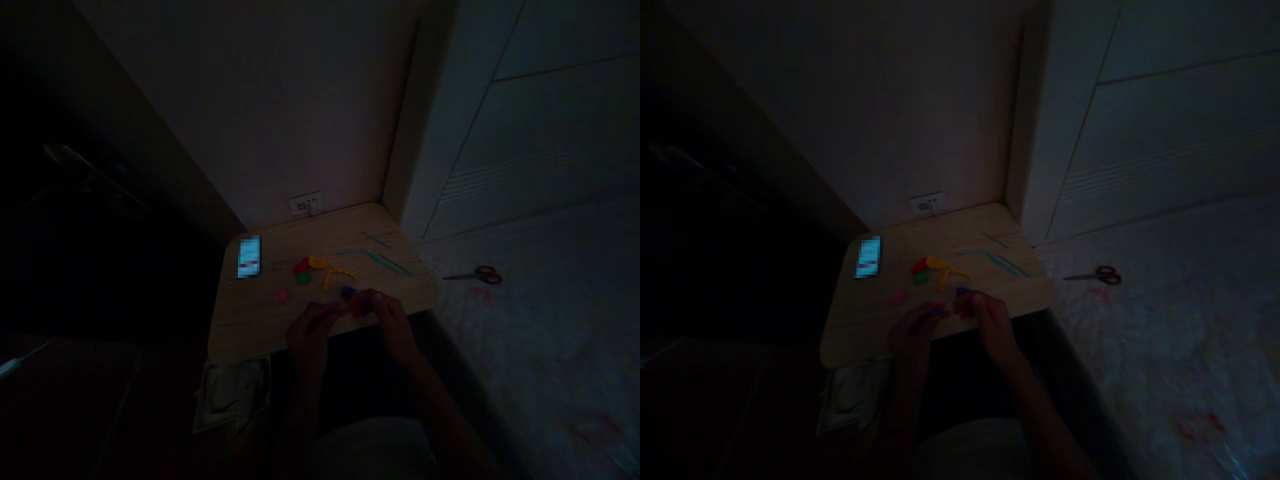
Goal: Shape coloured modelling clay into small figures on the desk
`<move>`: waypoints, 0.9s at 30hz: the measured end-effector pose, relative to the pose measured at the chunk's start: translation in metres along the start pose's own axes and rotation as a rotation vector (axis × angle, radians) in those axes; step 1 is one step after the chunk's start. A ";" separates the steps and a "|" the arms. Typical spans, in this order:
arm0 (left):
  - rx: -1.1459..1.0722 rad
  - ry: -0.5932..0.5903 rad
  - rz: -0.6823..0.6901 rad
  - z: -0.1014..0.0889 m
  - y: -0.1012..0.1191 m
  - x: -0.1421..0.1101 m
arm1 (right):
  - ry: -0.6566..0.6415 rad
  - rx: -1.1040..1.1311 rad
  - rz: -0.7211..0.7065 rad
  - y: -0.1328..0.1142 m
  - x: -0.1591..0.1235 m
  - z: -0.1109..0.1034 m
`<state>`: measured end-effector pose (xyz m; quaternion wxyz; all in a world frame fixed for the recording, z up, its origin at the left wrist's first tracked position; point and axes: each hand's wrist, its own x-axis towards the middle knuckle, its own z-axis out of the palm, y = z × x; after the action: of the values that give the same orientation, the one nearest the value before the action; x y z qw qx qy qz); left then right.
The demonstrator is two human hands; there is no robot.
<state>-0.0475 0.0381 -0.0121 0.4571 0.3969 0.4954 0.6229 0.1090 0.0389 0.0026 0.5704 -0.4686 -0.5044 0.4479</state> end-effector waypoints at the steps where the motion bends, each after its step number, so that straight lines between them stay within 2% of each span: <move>1: -0.019 0.022 0.000 0.001 0.000 0.000 | -0.001 0.001 0.003 0.000 0.000 0.000; 6: -0.022 0.114 0.108 0.001 -0.003 0.002 | -0.010 0.003 0.007 0.001 0.001 0.001; 12: -0.021 0.029 -0.001 -0.004 -0.007 0.001 | -0.013 -0.028 0.016 0.003 0.000 0.001; 19: -0.002 0.007 0.032 -0.006 -0.010 0.003 | -0.025 -0.021 0.001 0.002 0.000 0.001; 27: -0.108 -0.043 0.062 -0.004 -0.012 0.002 | -0.026 -0.034 -0.007 0.000 0.002 0.003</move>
<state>-0.0502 0.0402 -0.0247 0.4689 0.4002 0.4386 0.6539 0.1066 0.0409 0.0028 0.5573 -0.4708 -0.5209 0.4432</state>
